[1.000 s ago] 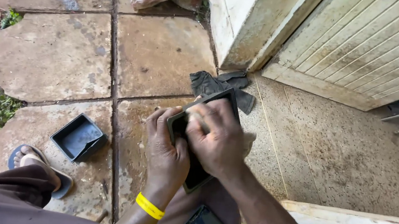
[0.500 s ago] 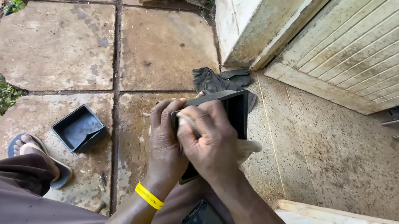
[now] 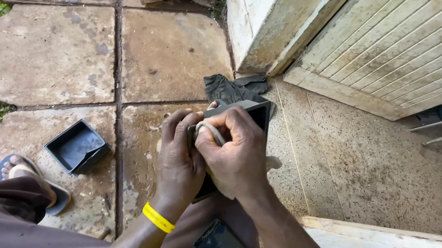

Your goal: Cleaning and wiping down black plastic trays and a phone with a cloth.

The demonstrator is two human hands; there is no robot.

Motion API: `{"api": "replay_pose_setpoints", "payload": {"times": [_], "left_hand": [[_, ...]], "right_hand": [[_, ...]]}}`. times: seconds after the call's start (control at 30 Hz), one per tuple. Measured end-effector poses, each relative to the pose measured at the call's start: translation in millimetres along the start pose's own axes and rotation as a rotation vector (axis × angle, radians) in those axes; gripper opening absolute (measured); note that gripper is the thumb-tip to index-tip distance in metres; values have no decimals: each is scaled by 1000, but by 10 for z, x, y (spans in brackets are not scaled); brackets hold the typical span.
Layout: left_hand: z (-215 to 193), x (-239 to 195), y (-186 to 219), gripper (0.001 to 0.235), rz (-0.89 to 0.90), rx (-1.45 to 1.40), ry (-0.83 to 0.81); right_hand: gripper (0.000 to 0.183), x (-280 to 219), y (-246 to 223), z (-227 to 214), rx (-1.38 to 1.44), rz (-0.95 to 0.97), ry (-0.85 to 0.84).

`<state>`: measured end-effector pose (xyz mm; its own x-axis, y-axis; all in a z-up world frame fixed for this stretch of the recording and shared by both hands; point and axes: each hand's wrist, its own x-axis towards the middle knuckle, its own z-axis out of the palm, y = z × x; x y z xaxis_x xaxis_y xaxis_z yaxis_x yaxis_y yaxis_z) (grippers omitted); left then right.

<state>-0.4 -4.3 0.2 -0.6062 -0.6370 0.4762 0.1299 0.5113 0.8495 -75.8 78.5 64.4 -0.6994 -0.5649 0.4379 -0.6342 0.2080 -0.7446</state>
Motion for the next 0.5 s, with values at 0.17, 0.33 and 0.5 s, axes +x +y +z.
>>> {"api": "replay_pose_setpoints", "payload": {"times": [0.17,0.33,0.5], "left_hand": [[-68,-5,45,58,12,-6,-23],[-122,-26,1,60,-14,15,-48],[-132,-17,-21,61,20,23,-47]], "right_hand": [[10,155,142,-157,-13,-56,-18],[8,256,276,-310,-113,152,-83],[9,454,555,-480,-146,233,-10]]}}
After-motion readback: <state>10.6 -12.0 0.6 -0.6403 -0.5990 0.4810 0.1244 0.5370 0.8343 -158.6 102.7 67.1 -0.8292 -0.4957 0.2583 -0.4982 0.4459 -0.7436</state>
